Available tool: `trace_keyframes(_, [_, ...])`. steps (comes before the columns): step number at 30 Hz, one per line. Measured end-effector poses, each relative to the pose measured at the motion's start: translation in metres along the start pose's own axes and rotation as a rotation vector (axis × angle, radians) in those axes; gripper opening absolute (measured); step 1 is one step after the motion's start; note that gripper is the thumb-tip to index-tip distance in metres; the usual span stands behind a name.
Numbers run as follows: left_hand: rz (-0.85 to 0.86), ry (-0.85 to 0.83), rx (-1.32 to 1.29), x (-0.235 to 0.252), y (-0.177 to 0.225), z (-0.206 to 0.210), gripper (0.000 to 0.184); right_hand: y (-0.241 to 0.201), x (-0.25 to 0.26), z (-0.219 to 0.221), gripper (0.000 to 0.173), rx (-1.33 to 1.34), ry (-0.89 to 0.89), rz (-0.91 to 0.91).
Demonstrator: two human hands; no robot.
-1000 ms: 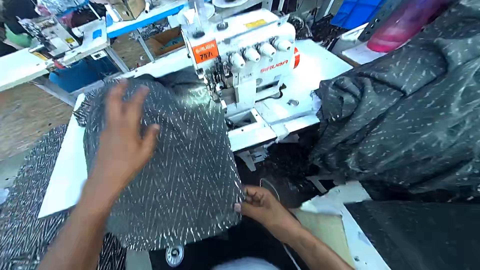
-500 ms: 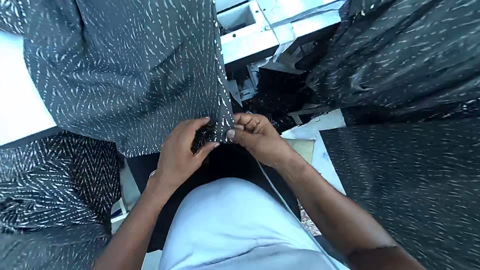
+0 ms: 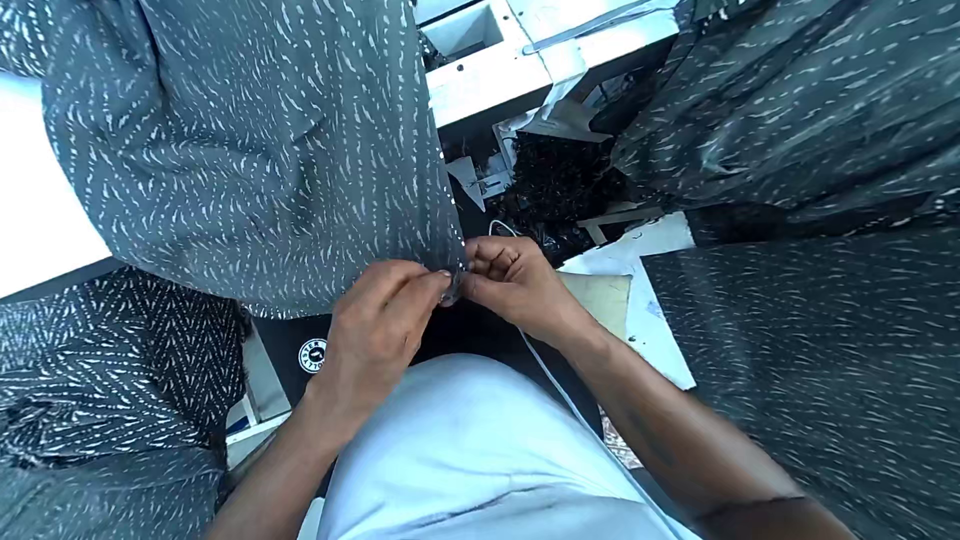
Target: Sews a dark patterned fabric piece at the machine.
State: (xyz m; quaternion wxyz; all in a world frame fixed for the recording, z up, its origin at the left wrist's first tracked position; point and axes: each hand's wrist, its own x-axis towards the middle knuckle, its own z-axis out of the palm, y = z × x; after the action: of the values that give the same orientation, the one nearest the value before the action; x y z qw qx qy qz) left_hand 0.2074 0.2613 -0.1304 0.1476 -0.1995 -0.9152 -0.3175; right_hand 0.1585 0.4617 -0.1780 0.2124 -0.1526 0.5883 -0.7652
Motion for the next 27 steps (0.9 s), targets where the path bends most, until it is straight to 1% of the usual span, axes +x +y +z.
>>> trace_keyframes(1, [0.002, -0.011, 0.001, -0.002, -0.002, 0.005, 0.014, -0.001, -0.002, 0.0, 0.013, -0.017, -0.01, -0.005])
trace_keyframes(4, [-0.066, -0.036, -0.124, -0.006, -0.005, 0.013, 0.017, 0.0, -0.008, 0.0, 0.011, -0.05, -0.012, -0.016])
trace_keyframes(7, [-0.104, 0.009, -0.163, -0.008, -0.004, 0.016, 0.012, 0.0, -0.012, 0.0, 0.006, -0.067, -0.007, -0.002])
trace_keyframes(11, [-0.11, 0.024, -0.151, -0.009, -0.005, 0.019, 0.01, 0.0, -0.014, 0.002, 0.011, -0.04, -0.021, 0.019])
trace_keyframes(16, [-0.039, 0.014, 0.012, -0.006, -0.002, 0.018, 0.012, 0.0, -0.016, 0.003, 0.016, -0.044, -0.05, 0.022])
trace_keyframes(24, [0.044, 0.01, 0.101, -0.003, -0.004, 0.016, 0.014, -0.004, -0.017, 0.002, 0.021, -0.035, -0.055, 0.022])
trace_keyframes(27, [0.095, -0.027, 0.124, -0.003, -0.007, 0.012, 0.017, -0.013, -0.019, 0.004, 0.023, -0.027, -0.061, 0.068])
